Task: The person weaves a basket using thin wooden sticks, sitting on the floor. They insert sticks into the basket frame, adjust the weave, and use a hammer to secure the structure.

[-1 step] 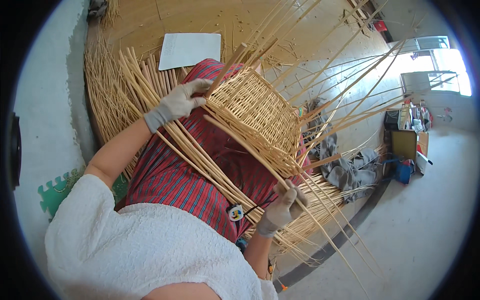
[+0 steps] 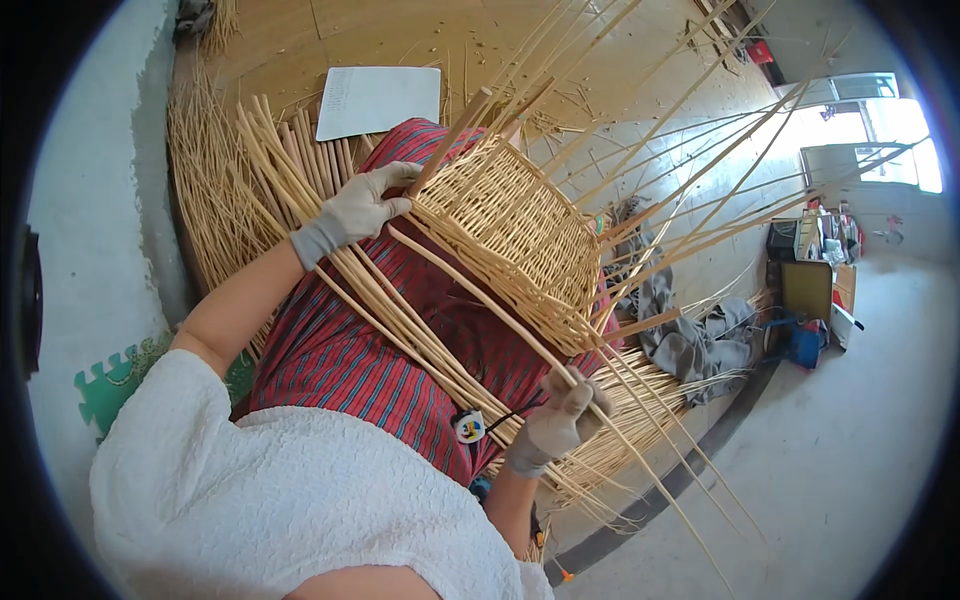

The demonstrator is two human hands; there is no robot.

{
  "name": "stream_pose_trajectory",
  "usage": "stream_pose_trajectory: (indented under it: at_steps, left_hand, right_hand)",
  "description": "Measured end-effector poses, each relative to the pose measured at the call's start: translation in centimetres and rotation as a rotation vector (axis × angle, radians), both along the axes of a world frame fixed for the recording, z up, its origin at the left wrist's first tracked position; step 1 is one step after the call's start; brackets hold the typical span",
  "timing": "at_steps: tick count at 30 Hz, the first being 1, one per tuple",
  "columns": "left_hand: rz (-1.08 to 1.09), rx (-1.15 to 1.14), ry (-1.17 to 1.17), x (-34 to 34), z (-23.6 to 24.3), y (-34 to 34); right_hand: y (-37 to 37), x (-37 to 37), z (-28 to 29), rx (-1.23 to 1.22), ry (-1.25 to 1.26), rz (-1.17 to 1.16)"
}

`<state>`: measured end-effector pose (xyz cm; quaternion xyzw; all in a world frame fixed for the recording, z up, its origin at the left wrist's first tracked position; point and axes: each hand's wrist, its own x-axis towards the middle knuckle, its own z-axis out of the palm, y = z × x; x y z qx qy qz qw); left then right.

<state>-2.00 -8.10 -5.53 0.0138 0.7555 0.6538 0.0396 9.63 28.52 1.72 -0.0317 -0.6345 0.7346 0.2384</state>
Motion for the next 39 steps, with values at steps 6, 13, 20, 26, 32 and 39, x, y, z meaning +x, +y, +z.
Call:
stream_pose_trajectory:
  at_steps: [6, 13, 20, 26, 32, 39]
  left_hand:
    - [0.13, 0.114, -0.13, 0.2, -0.2, 0.6]
    - [0.164, 0.158, -0.207, 0.3, 0.6, 0.9]
    - [0.222, -0.47, 0.232, 0.5, 3.2, 2.5]
    - [-0.208, -0.147, -0.535, -3.0, 2.5, 6.0]
    - [-0.197, -0.029, -0.307, -2.7, -0.1, 6.1]
    - [0.117, -0.207, 0.022, -1.0, -1.8, 9.3]
  right_hand:
    - [-2.6, -0.3, -2.3, 0.052, -0.181, -0.206]
    - [-5.3, -0.7, 0.6, 0.151, -0.251, -0.047]
    - [-1.9, -2.8, 0.4, 0.122, -0.25, 0.121]
    - [0.3, -4.4, -3.9, 0.11, -0.15, 0.136]
    - [0.8, -9.0, -3.5, 0.208, -0.141, 0.179]
    - [-12.9, -26.8, 3.8, 0.983, 0.381, 0.14]
